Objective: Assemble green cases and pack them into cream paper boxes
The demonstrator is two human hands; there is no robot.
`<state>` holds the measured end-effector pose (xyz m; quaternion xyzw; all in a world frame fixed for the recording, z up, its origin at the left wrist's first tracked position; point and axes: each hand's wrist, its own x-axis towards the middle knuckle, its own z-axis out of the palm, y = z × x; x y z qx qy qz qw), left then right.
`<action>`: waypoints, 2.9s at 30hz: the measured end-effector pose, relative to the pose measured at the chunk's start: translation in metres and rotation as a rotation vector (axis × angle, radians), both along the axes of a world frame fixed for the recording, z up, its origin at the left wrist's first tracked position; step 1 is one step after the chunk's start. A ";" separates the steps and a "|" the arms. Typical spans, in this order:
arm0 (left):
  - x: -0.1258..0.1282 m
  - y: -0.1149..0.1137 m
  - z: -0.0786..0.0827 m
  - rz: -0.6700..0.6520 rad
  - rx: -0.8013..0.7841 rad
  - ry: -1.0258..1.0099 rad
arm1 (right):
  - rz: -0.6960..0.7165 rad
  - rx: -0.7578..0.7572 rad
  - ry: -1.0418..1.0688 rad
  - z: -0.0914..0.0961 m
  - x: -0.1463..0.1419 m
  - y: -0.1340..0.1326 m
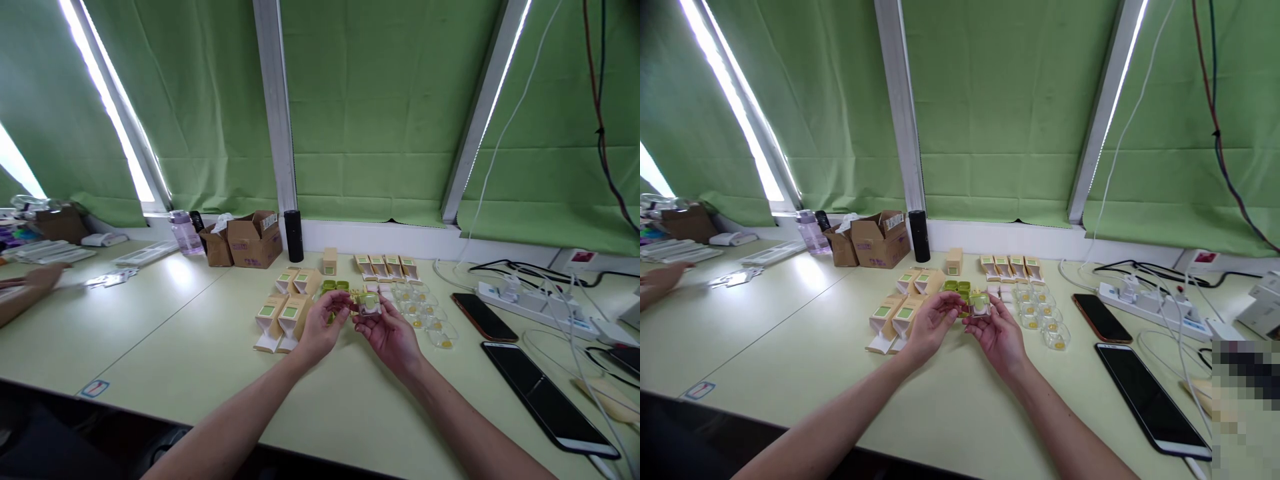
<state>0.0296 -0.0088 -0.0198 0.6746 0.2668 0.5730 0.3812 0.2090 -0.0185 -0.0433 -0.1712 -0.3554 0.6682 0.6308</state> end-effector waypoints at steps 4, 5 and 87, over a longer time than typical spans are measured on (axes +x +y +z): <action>0.000 0.001 -0.001 0.009 -0.005 0.005 | 0.009 -0.014 0.021 -0.003 0.001 0.002; 0.000 0.001 -0.001 0.011 -0.010 0.006 | 0.008 -0.015 0.022 -0.002 0.001 0.002; -0.006 -0.012 0.005 0.132 0.278 0.950 | -0.512 0.326 -1.984 0.046 0.052 0.108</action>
